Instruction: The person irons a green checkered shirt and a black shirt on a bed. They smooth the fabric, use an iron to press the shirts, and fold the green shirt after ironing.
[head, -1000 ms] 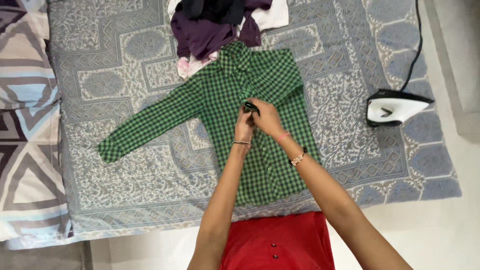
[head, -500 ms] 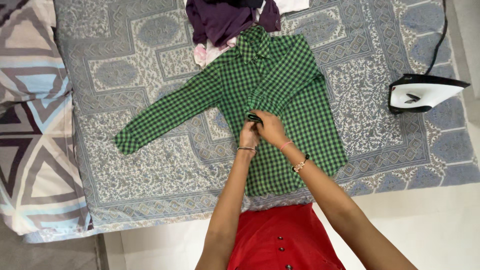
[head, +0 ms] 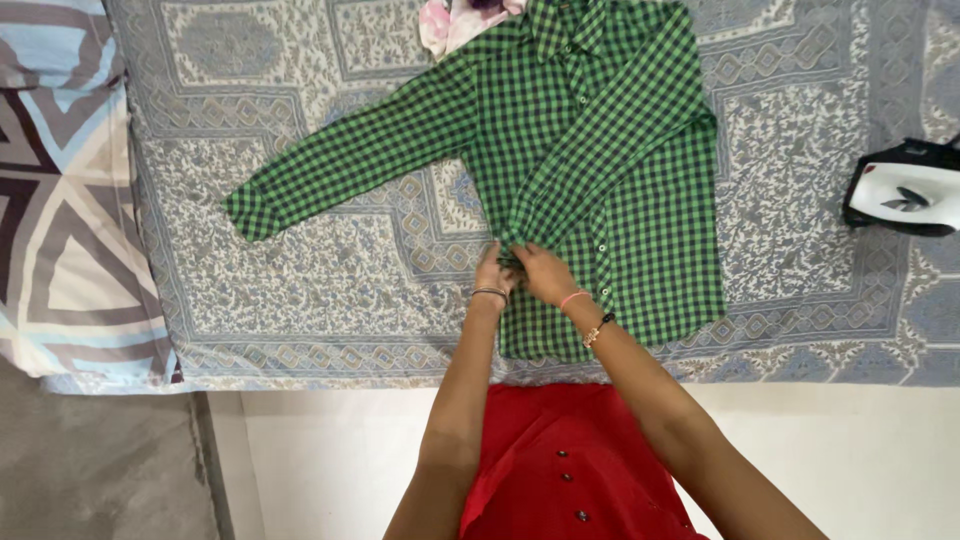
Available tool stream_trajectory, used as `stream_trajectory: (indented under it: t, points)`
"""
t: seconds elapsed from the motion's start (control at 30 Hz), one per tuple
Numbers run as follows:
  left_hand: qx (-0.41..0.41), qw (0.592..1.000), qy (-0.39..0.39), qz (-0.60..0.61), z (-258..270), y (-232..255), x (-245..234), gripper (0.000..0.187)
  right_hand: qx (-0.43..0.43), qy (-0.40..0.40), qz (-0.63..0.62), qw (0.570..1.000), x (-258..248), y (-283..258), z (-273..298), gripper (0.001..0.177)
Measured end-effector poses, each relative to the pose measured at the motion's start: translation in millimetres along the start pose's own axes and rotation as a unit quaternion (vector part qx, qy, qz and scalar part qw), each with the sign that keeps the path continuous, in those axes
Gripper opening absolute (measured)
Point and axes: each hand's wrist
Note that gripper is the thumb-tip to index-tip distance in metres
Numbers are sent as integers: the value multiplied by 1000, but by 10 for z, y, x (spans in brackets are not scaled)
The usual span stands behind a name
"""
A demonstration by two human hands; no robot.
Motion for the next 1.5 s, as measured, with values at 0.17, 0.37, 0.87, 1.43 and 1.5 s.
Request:
stream_trajectory:
  t: [0.17,0.37,0.87,1.43,1.5]
  points:
    - [29,987,3,-156,17,-80,-137,39,5,-9,32,999,94,-6,93,45]
    - [4,979,-15,-202,172,-88,-274,29,-11,25,46,999,-19,-195,280,43]
    - [47,685,119,-717,91,-288,-249,54,-4,-102,24,994,349,239,498,49]
    - [369,343,-115,-856,-1373,187,2886,64,175,261,92,945,-1576,2160,-388,51]
    - [334,346,-117,-869,-1696,192,3143,67,183,206,143,951,-1646,2418,-517,58]
Point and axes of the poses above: each hand's wrist, its own z-axis away from the middle knuckle, its own x-axis out of the palm, y = z × x, and after that the axes turned 9 degrees about -y, right-handed
